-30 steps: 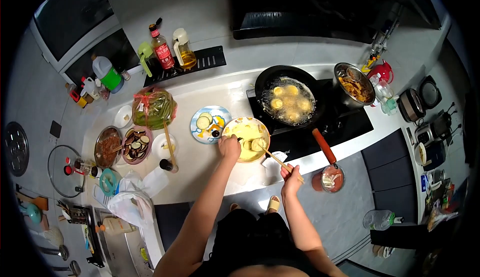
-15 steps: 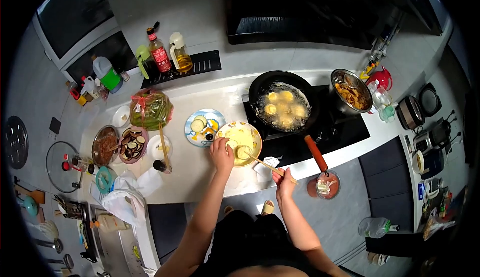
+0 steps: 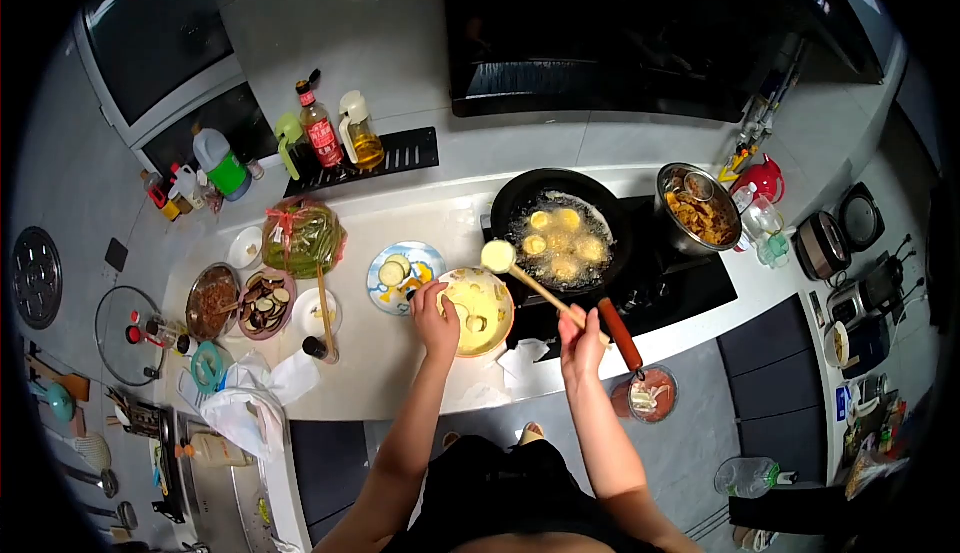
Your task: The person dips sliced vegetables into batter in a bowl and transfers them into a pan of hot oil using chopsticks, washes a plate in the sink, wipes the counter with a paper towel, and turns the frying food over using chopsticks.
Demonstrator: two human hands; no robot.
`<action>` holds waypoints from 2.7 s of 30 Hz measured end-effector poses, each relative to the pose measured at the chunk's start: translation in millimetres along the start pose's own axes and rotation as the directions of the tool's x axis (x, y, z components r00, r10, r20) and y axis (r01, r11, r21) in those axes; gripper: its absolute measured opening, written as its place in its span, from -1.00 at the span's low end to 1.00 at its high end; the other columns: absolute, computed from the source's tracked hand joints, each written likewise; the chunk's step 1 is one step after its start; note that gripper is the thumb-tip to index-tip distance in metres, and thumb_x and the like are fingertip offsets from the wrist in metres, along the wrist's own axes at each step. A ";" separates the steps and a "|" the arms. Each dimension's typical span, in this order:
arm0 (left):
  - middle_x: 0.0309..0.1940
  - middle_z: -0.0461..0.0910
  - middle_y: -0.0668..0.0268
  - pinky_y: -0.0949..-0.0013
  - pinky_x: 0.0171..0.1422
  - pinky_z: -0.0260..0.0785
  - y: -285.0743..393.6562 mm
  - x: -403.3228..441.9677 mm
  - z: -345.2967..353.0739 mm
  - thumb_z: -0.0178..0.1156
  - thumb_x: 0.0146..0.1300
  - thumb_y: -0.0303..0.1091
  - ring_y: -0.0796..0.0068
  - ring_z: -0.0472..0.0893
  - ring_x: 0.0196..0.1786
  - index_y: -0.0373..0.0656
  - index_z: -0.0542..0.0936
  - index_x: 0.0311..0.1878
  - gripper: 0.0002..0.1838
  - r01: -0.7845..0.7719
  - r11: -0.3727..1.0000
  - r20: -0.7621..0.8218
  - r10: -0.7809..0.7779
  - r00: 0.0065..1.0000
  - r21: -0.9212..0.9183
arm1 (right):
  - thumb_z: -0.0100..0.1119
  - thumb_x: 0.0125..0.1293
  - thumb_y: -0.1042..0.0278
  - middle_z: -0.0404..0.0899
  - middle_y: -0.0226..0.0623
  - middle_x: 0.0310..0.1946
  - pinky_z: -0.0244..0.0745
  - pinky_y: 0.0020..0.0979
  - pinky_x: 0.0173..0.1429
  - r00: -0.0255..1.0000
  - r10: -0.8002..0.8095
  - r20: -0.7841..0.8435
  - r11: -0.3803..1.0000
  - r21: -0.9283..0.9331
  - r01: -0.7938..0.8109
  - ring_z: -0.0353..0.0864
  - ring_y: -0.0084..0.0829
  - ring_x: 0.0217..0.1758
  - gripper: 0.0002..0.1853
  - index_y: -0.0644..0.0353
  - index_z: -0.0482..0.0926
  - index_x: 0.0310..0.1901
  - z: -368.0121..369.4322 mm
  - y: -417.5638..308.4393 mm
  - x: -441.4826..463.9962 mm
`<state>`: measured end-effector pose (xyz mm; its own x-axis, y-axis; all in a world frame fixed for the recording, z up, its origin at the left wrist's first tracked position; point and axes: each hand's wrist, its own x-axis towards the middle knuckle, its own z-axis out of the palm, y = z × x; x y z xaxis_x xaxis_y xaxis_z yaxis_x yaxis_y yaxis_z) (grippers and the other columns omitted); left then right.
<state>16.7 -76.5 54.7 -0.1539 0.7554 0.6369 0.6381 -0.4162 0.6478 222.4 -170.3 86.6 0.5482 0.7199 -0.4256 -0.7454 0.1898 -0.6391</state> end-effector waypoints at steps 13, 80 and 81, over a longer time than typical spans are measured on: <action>-0.13 0.48 0.23 0.20 0.06 0.25 2.6 16.6 4.1 0.07 0.03 -0.55 0.15 0.42 -0.06 -0.16 0.50 -0.21 -0.79 0.008 0.995 -0.009 -0.009 1.000 -0.098 | 0.03 0.27 0.34 0.59 -0.07 -0.50 0.45 -0.36 -0.25 0.716 -0.610 0.339 0.331 -0.712 0.619 0.62 -0.32 -0.44 -0.76 0.34 0.61 -0.35 88.3 29.8 107.3; -0.18 0.44 0.18 0.32 0.04 0.31 -74.8 -59.8 -58.7 -0.07 -0.01 -0.71 0.21 0.45 -0.07 -0.22 0.50 -0.26 -0.73 0.231 0.969 -0.019 -0.233 0.972 -0.084 | 0.16 0.01 0.59 0.44 -0.21 -0.51 0.45 -0.36 -0.44 0.415 -0.093 0.905 0.003 -0.417 0.909 0.53 -0.25 -0.51 -0.80 0.22 0.59 -0.26 6.3 118.4 -26.5; -0.17 0.44 0.18 0.32 0.04 0.31 -75.2 -58.9 -59.8 -0.07 -0.01 -0.71 0.22 0.45 -0.07 -0.22 0.50 -0.26 -0.73 0.230 0.969 -0.020 -0.232 0.972 -0.087 | 0.15 0.02 0.60 0.43 -0.23 -0.52 0.43 -0.38 -0.44 0.414 -0.044 0.909 0.002 -0.414 0.910 0.51 -0.28 -0.54 -0.80 0.23 0.58 -0.26 6.8 120.8 -25.1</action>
<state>-67.3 -119.9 -6.5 -0.3129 0.8211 0.4775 0.5179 -0.2739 0.8104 116.1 -161.0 24.4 -0.0851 0.8965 0.4348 0.6544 0.3794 -0.6541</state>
